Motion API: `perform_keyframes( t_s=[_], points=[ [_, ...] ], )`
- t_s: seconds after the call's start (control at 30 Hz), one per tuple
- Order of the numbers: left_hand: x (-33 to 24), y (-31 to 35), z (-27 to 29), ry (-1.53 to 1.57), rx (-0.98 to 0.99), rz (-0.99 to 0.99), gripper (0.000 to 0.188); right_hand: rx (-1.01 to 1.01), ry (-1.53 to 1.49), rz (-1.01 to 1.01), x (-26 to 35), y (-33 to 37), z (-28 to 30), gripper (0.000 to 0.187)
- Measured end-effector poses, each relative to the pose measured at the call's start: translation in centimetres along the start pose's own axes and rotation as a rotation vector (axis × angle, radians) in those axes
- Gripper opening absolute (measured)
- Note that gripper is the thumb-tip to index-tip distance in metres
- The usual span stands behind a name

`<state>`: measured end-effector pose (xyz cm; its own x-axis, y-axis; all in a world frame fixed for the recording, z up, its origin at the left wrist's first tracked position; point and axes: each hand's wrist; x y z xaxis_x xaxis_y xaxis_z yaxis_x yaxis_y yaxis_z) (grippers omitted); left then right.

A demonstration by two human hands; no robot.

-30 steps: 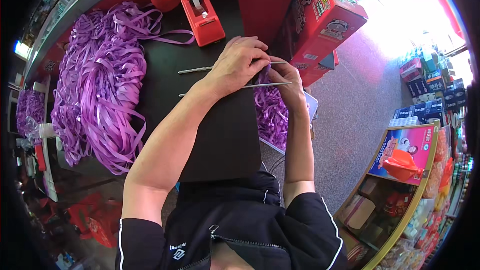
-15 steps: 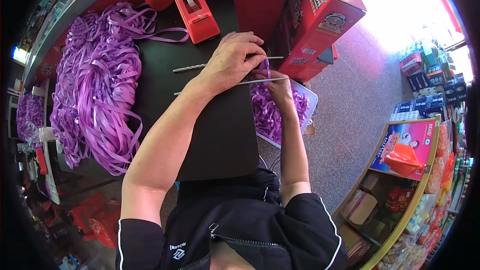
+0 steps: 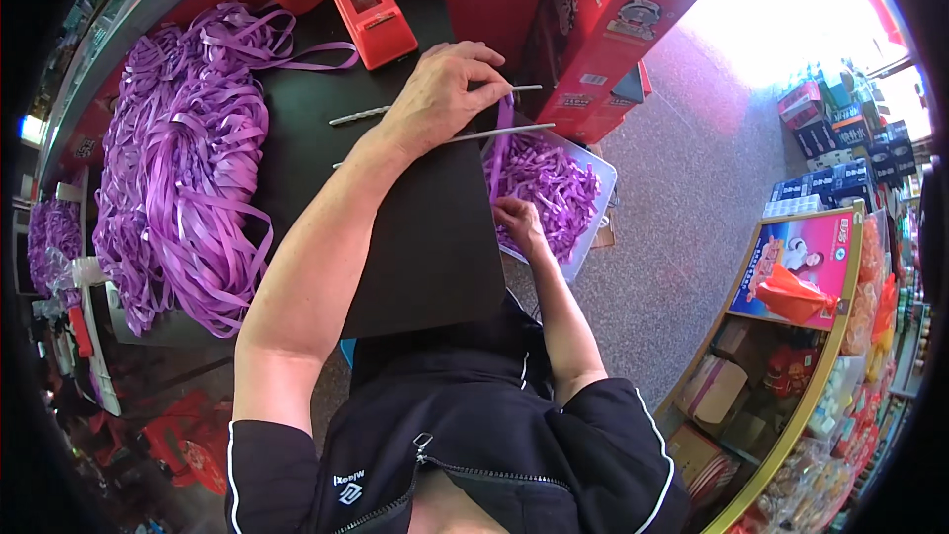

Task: Measuring and cutting purple ribbons using metal rods as a length guide.

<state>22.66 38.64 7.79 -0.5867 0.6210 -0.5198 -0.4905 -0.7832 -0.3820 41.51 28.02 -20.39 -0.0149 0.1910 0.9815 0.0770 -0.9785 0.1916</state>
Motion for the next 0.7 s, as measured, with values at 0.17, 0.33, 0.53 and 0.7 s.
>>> perform_keyframes(
  t_s=[0.17, 0.33, 0.53, 0.7],
  points=[
    [0.6, 0.3, -0.3, 0.032, 0.001, 0.019, 0.019, -0.032, -0.354, -0.12, 0.9, 6.0, 0.4, 0.021],
    [-0.1, 0.4, -0.1, 0.131, 0.019, 0.085, 0.022, -0.097, -0.668, -0.229, 3.7, 7.8, 0.0, 0.021],
    [-0.1, 0.3, -0.3, 0.146, 0.056, 0.114, 0.022, -0.117, -0.827, 0.028, 5.8, 7.4, 0.9, 0.02],
    [0.1, 0.4, -0.1, 0.133, 0.067, 0.118, 0.024, -0.07, -1.483, -0.104, 7.3, 8.1, 3.2, 0.012]
  ],
)
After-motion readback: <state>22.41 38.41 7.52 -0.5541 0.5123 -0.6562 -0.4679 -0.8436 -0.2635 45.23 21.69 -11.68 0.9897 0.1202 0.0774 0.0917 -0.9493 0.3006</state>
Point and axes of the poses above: each hand's wrist, its own y-axis away from the middle knuckle, its own z-axis out of the back of the hand, x = y × z, and after that the axes turned 7 degrees about -y, right-handed
